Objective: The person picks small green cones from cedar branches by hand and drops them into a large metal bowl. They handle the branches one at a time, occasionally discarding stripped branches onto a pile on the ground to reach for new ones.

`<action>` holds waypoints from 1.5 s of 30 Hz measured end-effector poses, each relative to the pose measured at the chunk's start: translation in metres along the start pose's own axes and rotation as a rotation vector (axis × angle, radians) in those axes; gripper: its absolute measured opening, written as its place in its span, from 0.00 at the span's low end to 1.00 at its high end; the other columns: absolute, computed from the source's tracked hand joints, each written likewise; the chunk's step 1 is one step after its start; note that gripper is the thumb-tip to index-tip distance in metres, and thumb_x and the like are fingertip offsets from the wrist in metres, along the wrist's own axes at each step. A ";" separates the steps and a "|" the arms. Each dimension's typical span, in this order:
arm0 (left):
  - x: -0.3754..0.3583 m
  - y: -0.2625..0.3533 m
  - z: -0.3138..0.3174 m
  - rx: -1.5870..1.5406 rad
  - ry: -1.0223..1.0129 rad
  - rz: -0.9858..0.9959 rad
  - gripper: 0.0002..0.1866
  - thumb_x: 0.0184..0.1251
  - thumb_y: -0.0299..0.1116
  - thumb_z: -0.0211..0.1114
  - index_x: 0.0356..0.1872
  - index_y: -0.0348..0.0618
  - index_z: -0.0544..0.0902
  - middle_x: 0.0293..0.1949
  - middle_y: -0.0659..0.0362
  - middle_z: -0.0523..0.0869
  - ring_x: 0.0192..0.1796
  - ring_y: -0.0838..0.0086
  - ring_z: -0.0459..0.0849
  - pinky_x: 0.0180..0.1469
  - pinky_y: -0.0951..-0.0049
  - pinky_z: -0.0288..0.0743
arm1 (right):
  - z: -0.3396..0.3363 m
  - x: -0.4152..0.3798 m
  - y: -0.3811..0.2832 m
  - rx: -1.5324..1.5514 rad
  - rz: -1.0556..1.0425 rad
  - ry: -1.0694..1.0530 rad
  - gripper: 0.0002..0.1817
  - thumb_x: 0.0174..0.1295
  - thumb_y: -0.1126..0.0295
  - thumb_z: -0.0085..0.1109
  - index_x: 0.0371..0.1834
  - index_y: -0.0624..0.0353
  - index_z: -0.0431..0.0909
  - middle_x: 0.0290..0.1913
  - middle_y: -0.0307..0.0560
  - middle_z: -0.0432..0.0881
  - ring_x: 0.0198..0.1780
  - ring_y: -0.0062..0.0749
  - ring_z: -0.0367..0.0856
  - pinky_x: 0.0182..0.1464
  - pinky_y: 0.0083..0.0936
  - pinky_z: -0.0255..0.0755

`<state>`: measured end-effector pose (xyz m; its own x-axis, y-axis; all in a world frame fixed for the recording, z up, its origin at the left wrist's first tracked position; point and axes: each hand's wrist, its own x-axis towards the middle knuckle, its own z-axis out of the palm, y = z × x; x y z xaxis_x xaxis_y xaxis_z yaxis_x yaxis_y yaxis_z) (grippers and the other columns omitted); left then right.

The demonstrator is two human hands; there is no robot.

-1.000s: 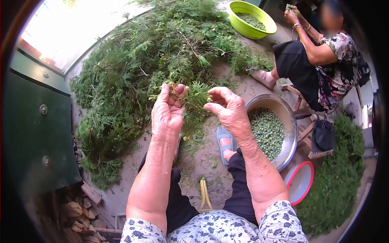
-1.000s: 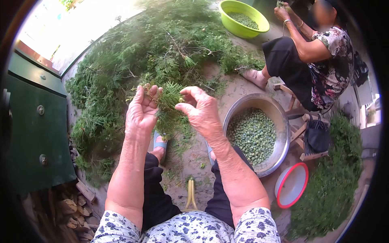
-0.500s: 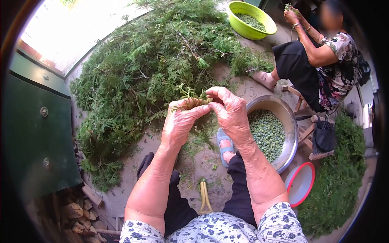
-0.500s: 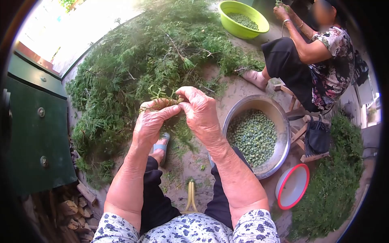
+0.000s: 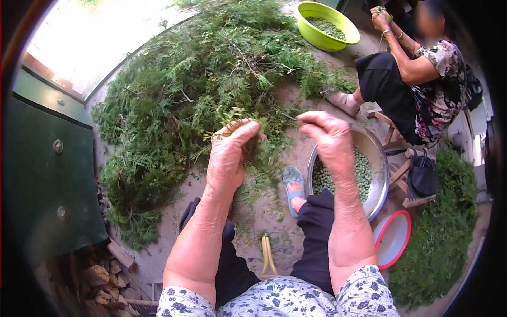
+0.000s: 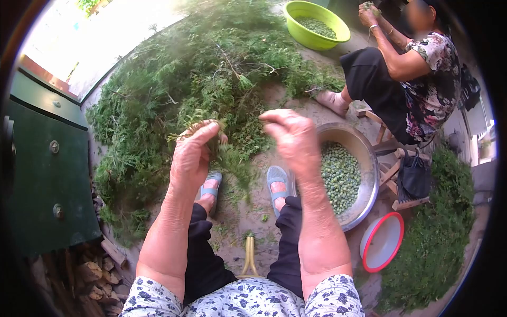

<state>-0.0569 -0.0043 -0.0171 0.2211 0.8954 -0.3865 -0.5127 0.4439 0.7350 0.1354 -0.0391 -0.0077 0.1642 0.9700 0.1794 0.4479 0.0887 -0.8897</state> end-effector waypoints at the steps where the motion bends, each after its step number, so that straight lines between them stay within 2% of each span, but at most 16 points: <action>1: 0.005 -0.001 -0.005 -0.088 -0.008 0.007 0.07 0.61 0.26 0.64 0.39 0.40 0.78 0.32 0.60 0.83 0.31 0.75 0.83 0.33 0.74 0.81 | -0.017 0.001 0.008 -0.174 -0.017 0.045 0.10 0.51 0.80 0.56 0.37 0.62 0.82 0.38 0.52 0.83 0.42 0.37 0.82 0.49 0.25 0.72; 5: 0.014 0.002 -0.015 -0.277 0.074 0.020 0.06 0.62 0.28 0.62 0.39 0.40 0.77 0.33 0.57 0.83 0.34 0.68 0.84 0.39 0.63 0.82 | -0.074 -0.011 0.062 -0.830 -0.055 0.432 0.11 0.50 0.80 0.55 0.36 0.60 0.83 0.41 0.54 0.81 0.46 0.45 0.79 0.52 0.33 0.71; 8: 0.019 0.005 -0.022 -0.396 0.104 0.023 0.07 0.64 0.29 0.62 0.40 0.41 0.77 0.33 0.56 0.83 0.36 0.65 0.83 0.42 0.56 0.81 | -0.077 -0.012 0.081 -0.895 0.107 0.527 0.10 0.50 0.78 0.56 0.35 0.60 0.83 0.43 0.54 0.80 0.47 0.47 0.78 0.53 0.35 0.71; 11: 0.022 0.010 -0.026 -0.452 0.150 0.039 0.07 0.65 0.30 0.60 0.41 0.39 0.76 0.35 0.55 0.82 0.38 0.65 0.83 0.45 0.55 0.80 | -0.054 -0.005 0.065 -0.629 0.132 0.337 0.11 0.51 0.73 0.58 0.38 0.62 0.82 0.39 0.54 0.82 0.45 0.44 0.80 0.49 0.33 0.72; 13: 0.028 0.010 -0.031 -0.493 0.203 0.050 0.08 0.66 0.31 0.60 0.42 0.39 0.76 0.37 0.57 0.82 0.41 0.67 0.81 0.53 0.51 0.76 | -0.033 -0.001 0.024 -0.291 0.338 -0.028 0.12 0.53 0.71 0.57 0.39 0.63 0.82 0.39 0.55 0.83 0.43 0.41 0.81 0.48 0.29 0.72; 15: 0.032 0.009 -0.037 -0.523 0.193 0.037 0.09 0.66 0.31 0.60 0.42 0.39 0.77 0.38 0.57 0.82 0.42 0.67 0.81 0.55 0.50 0.74 | -0.013 0.003 0.028 -0.254 0.361 -0.403 0.12 0.53 0.73 0.57 0.41 0.63 0.81 0.43 0.54 0.82 0.44 0.36 0.81 0.48 0.26 0.72; 18: 0.035 0.008 -0.040 -0.576 0.225 0.058 0.09 0.66 0.32 0.59 0.42 0.38 0.77 0.38 0.56 0.82 0.45 0.66 0.81 0.56 0.51 0.74 | 0.012 -0.012 0.035 -0.124 -0.024 -0.404 0.22 0.52 0.78 0.58 0.54 0.63 0.74 0.47 0.48 0.80 0.42 0.25 0.79 0.44 0.21 0.72; 19: 0.036 0.008 -0.041 -0.575 0.226 0.059 0.09 0.66 0.32 0.59 0.42 0.38 0.77 0.38 0.56 0.82 0.45 0.66 0.81 0.56 0.51 0.74 | 0.015 -0.010 0.029 -0.123 -0.025 -0.404 0.22 0.52 0.78 0.58 0.54 0.63 0.74 0.47 0.48 0.80 0.42 0.25 0.79 0.44 0.21 0.72; 21: 0.040 0.005 -0.045 -0.560 0.257 0.089 0.09 0.67 0.33 0.58 0.43 0.38 0.76 0.39 0.56 0.82 0.46 0.66 0.81 0.56 0.51 0.74 | 0.021 -0.004 0.020 0.612 0.305 -0.375 0.24 0.55 0.73 0.61 0.57 0.65 0.71 0.46 0.47 0.80 0.43 0.27 0.80 0.43 0.22 0.73; 23: 0.042 0.002 -0.047 -0.578 0.268 0.096 0.10 0.67 0.33 0.58 0.43 0.38 0.76 0.39 0.55 0.82 0.45 0.66 0.81 0.56 0.52 0.75 | 0.024 -0.002 0.017 0.629 0.306 -0.363 0.25 0.56 0.69 0.62 0.58 0.65 0.70 0.48 0.47 0.80 0.40 0.28 0.82 0.40 0.23 0.74; 25: 0.039 0.004 -0.042 -0.595 0.273 0.103 0.10 0.67 0.33 0.58 0.43 0.38 0.77 0.40 0.55 0.82 0.45 0.66 0.81 0.55 0.52 0.75 | 0.032 0.001 0.018 0.789 0.290 -0.269 0.22 0.57 0.66 0.63 0.54 0.64 0.73 0.41 0.47 0.82 0.36 0.29 0.83 0.37 0.22 0.75; 26: 0.035 0.004 -0.037 -0.566 0.271 0.090 0.10 0.67 0.33 0.58 0.43 0.38 0.76 0.40 0.55 0.82 0.45 0.65 0.81 0.55 0.51 0.75 | 0.037 0.001 0.015 0.744 0.319 -0.205 0.18 0.58 0.62 0.64 0.45 0.64 0.77 0.31 0.44 0.82 0.32 0.28 0.83 0.32 0.21 0.73; 30: 0.025 0.002 -0.024 -0.402 0.163 0.093 0.09 0.66 0.34 0.60 0.42 0.41 0.78 0.39 0.56 0.84 0.43 0.67 0.82 0.51 0.59 0.75 | 0.049 0.001 0.016 0.863 0.338 -0.107 0.13 0.58 0.62 0.65 0.38 0.60 0.81 0.29 0.36 0.82 0.26 0.19 0.79 0.26 0.14 0.69; 32: 0.017 0.005 -0.015 -0.269 0.046 0.078 0.10 0.62 0.32 0.64 0.43 0.43 0.80 0.39 0.58 0.85 0.41 0.72 0.82 0.47 0.69 0.75 | 0.050 0.000 0.008 0.784 0.370 -0.123 0.12 0.59 0.64 0.64 0.38 0.60 0.81 0.29 0.35 0.82 0.26 0.17 0.78 0.26 0.14 0.69; 36: 0.006 0.010 -0.007 0.041 -0.065 0.104 0.12 0.55 0.28 0.67 0.42 0.40 0.83 0.37 0.61 0.85 0.40 0.78 0.81 0.46 0.74 0.73 | 0.053 -0.002 -0.015 0.642 0.364 -0.153 0.09 0.61 0.68 0.61 0.41 0.60 0.81 0.29 0.32 0.80 0.28 0.10 0.73 0.27 0.12 0.68; 45: 0.001 0.006 -0.005 0.163 -0.096 0.116 0.09 0.52 0.23 0.67 0.37 0.36 0.84 0.34 0.59 0.86 0.37 0.78 0.82 0.42 0.77 0.74 | 0.063 -0.005 -0.004 0.362 0.185 -0.255 0.16 0.55 0.81 0.51 0.47 0.64 0.78 0.34 0.36 0.83 0.32 0.13 0.70 0.36 0.19 0.70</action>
<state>-0.0641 -0.0006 -0.0162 0.2505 0.9367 -0.2445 -0.4002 0.3302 0.8549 0.0775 -0.0297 -0.0310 -0.0287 0.9975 -0.0647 0.0893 -0.0619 -0.9941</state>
